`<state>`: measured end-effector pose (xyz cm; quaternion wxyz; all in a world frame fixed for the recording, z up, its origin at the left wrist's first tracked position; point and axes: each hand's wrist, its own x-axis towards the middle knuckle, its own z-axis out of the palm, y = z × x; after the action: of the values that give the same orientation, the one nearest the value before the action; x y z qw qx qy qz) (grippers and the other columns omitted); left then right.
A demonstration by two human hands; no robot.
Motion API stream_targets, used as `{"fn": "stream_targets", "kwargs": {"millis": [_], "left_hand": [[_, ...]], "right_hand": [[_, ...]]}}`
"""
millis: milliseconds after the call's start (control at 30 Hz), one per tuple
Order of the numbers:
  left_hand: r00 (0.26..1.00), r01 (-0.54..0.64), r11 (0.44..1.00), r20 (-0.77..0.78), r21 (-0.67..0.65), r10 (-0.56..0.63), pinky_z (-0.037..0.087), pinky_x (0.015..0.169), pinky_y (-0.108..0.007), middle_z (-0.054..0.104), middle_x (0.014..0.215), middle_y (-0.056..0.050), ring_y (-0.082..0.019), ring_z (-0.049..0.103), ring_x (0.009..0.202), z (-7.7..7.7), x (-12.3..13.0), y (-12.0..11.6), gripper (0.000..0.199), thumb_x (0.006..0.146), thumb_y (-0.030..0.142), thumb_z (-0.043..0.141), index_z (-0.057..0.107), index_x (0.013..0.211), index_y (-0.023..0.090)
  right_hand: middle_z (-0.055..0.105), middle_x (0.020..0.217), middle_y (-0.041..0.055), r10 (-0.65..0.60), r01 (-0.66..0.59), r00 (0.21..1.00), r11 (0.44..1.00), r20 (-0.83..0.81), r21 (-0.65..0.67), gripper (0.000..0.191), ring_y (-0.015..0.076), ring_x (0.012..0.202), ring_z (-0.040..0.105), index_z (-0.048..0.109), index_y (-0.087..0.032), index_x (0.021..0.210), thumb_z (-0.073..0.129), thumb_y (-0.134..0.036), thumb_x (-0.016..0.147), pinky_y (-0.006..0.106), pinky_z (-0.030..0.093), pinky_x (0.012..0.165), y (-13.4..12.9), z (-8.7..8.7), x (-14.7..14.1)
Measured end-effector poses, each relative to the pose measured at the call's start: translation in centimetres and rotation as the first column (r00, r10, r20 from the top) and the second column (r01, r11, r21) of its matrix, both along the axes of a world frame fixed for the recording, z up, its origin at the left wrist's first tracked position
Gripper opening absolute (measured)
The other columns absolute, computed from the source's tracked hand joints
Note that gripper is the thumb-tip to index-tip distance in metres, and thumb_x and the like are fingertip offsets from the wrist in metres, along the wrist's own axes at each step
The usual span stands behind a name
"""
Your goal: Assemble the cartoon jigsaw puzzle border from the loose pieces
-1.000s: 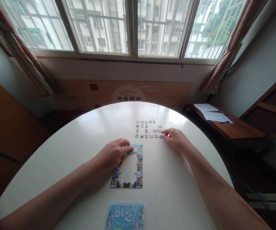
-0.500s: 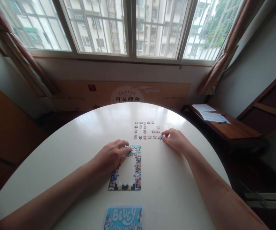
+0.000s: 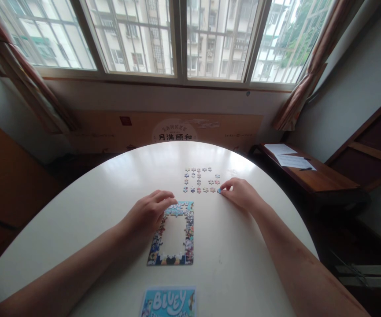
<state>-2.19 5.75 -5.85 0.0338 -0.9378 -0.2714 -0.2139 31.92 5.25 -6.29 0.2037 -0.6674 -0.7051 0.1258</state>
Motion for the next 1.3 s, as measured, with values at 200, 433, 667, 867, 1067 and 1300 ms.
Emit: {"fn": "stream_targets", "kwargs": {"millis": [200,433,667,867,1067,1300], "left_hand": [[0.999,-0.001,0.999,0.033,-0.041,0.002,0.059,0.082,-0.042,0.069,0.117,-0.009,-0.026,0.064,0.105,0.1,0.0,-0.1,0.045,0.078,-0.007,0.044,0.067,0.111,0.015],[0.999,0.030,0.998,0.025,-0.048,-0.029,0.057,0.086,-0.042,0.072,0.112,-0.007,-0.024,0.064,0.101,0.3,0.1,0.0,0.040,0.080,-0.004,0.046,0.069,0.106,0.017],[0.996,0.080,0.994,0.032,-0.069,-0.078,0.056,0.085,-0.038,0.073,0.107,-0.006,-0.022,0.064,0.099,0.5,0.0,0.0,0.036,0.082,-0.002,0.047,0.071,0.100,0.018],[0.996,0.086,0.991,0.038,-0.103,-0.082,0.056,0.084,-0.038,0.074,0.107,-0.004,-0.022,0.064,0.097,0.4,0.0,0.0,0.035,0.083,-0.001,0.049,0.072,0.100,0.019],[0.993,0.118,0.985,0.031,-0.126,-0.115,0.055,0.089,-0.039,0.074,0.112,-0.004,-0.021,0.063,0.101,0.3,0.2,0.1,0.036,0.085,0.003,0.051,0.072,0.107,0.021],[0.988,0.152,0.979,0.025,-0.136,-0.150,0.055,0.086,-0.038,0.076,0.107,-0.002,-0.021,0.064,0.096,0.2,0.4,0.1,0.031,0.090,0.007,0.049,0.073,0.101,0.022]], "right_hand": [[0.073,0.090,0.0033,0.005,-0.005,1.000,1.000,-0.003,-0.026,0.024,0.0199,0.077,0.064,0.078,-0.027,0.096,0.061,-0.038,0.084,0.031,0.048,0.068,0.0,0.0,-0.1],[0.073,0.084,0.0038,0.001,-0.001,1.000,1.000,-0.003,-0.002,0.024,0.0204,0.075,0.065,0.078,-0.026,0.094,0.060,-0.038,0.084,0.031,0.048,0.066,-0.3,0.1,-0.1],[0.075,0.093,0.0062,0.094,-0.084,0.983,0.994,-0.157,0.072,0.025,0.0194,0.078,0.066,0.076,-0.022,0.097,0.061,-0.039,0.087,0.033,0.052,0.071,-1.3,1.1,-2.6],[0.073,0.088,0.0040,0.296,-0.290,0.932,0.955,-0.211,0.058,0.015,0.0162,0.074,0.064,0.076,-0.023,0.093,0.064,-0.028,0.086,0.030,0.052,0.068,-2.5,0.9,-8.2],[0.072,0.083,0.0023,0.313,-0.308,0.938,0.950,-0.149,0.057,0.008,0.0163,0.072,0.062,0.075,-0.026,0.088,0.068,-0.025,0.084,0.031,0.048,0.067,-2.6,0.7,-10.2],[0.072,0.083,0.0017,0.305,-0.301,0.944,0.952,-0.123,0.055,0.006,0.0167,0.073,0.062,0.075,-0.028,0.086,0.069,-0.026,0.084,0.032,0.047,0.067,-2.3,0.4,-10.7]]}}
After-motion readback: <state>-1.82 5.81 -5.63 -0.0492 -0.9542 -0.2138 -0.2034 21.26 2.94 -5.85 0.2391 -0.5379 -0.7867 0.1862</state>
